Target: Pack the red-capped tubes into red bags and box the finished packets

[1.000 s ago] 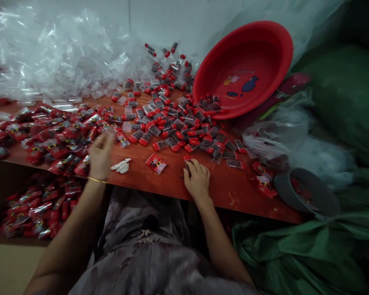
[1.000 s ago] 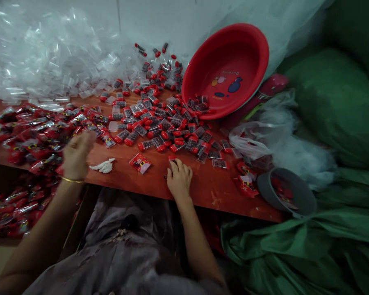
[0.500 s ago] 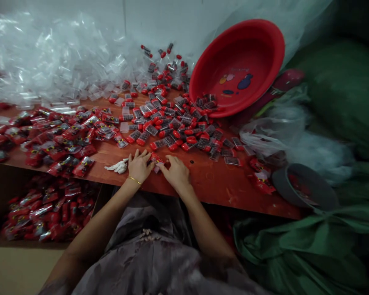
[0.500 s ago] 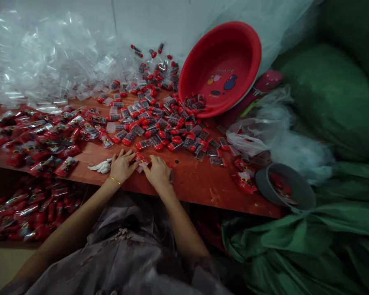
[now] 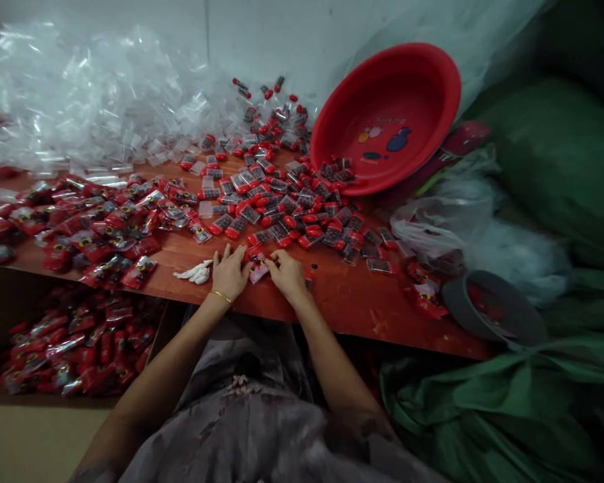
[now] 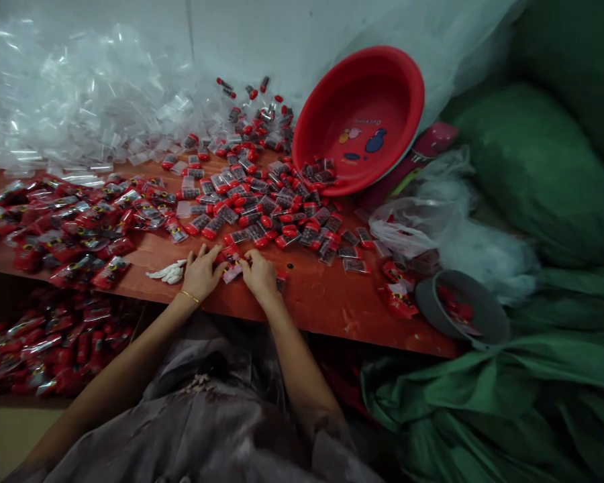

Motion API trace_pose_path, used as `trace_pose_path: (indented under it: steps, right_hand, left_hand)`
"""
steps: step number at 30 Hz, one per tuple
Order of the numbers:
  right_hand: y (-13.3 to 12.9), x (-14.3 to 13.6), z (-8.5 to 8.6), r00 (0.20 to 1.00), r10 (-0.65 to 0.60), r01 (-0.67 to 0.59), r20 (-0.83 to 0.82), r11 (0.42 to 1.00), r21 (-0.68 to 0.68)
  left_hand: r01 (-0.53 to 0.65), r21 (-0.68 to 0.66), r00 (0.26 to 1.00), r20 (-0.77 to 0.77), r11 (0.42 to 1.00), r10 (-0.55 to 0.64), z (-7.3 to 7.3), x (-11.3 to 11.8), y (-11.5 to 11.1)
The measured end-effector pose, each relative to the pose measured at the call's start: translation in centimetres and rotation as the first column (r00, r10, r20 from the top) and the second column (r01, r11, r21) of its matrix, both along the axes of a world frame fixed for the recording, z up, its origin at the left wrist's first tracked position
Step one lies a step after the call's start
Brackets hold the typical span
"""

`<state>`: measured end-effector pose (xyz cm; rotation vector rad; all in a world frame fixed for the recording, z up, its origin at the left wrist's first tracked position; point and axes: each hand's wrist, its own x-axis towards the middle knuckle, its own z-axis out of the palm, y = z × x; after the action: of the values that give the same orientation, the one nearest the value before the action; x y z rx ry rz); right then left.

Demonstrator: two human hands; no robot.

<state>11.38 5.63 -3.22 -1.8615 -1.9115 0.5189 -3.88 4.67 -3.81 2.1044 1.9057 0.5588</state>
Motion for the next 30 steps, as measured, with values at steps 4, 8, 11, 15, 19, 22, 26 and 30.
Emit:
trace_pose_path:
  steps: [4,8,11,15,19,22,26,30]
  right_hand:
    - [-0.2,0.4,0.2,1.000,-0.024,0.024,-0.003,0.993,0.115]
    - [-0.6,-0.1,0.3,0.997,0.053,-0.058,0.052,0.993,0.101]
    - [-0.5,-0.5,0.1,0.990,0.093,-0.099,0.110,0.994,0.048]
    - [0.3,0.1,-0.6,0.999,0.022,-0.015,-0.031,0.980,0.199]
    - [0.5,1.2,-0.7,0.964,-0.060,0.120,-0.259,0.968,0.222]
    - [-0.3,1.4,-0.2,0.960,-0.055,0.133,-0.273,0.952,0.275]
    - [-1.9,1.0,0.5,0.966,0.037,0.055,-0.255,0.938,0.343]
    - [-3.5,0.1,1.3,0.948,0.119,-0.020,-0.295,0.947,0.319]
  left_hand:
    - [-0.015,0.028,0.999,0.037,0.999,0.014,0.2,-0.1,0.0]
    - [-0.025,0.106,0.989,0.146,0.994,0.009,0.3,-0.1,-0.2]
    - [-0.006,0.133,0.995,0.101,0.991,-0.007,0.0,-0.1,0.0]
    - [0.011,0.095,0.999,-0.033,0.995,-0.008,-0.4,0.0,0.2]
    - [-0.019,0.089,1.000,-0.021,0.996,0.021,0.0,0.2,0.2]
    - [-0.033,0.154,0.984,0.180,0.987,0.005,1.2,0.6,-0.3]
    - [-0.013,-0.071,0.727,0.684,0.997,0.058,2.9,1.7,-1.2]
    - [0.095,-0.312,0.336,0.904,0.945,0.264,3.7,2.7,-1.9]
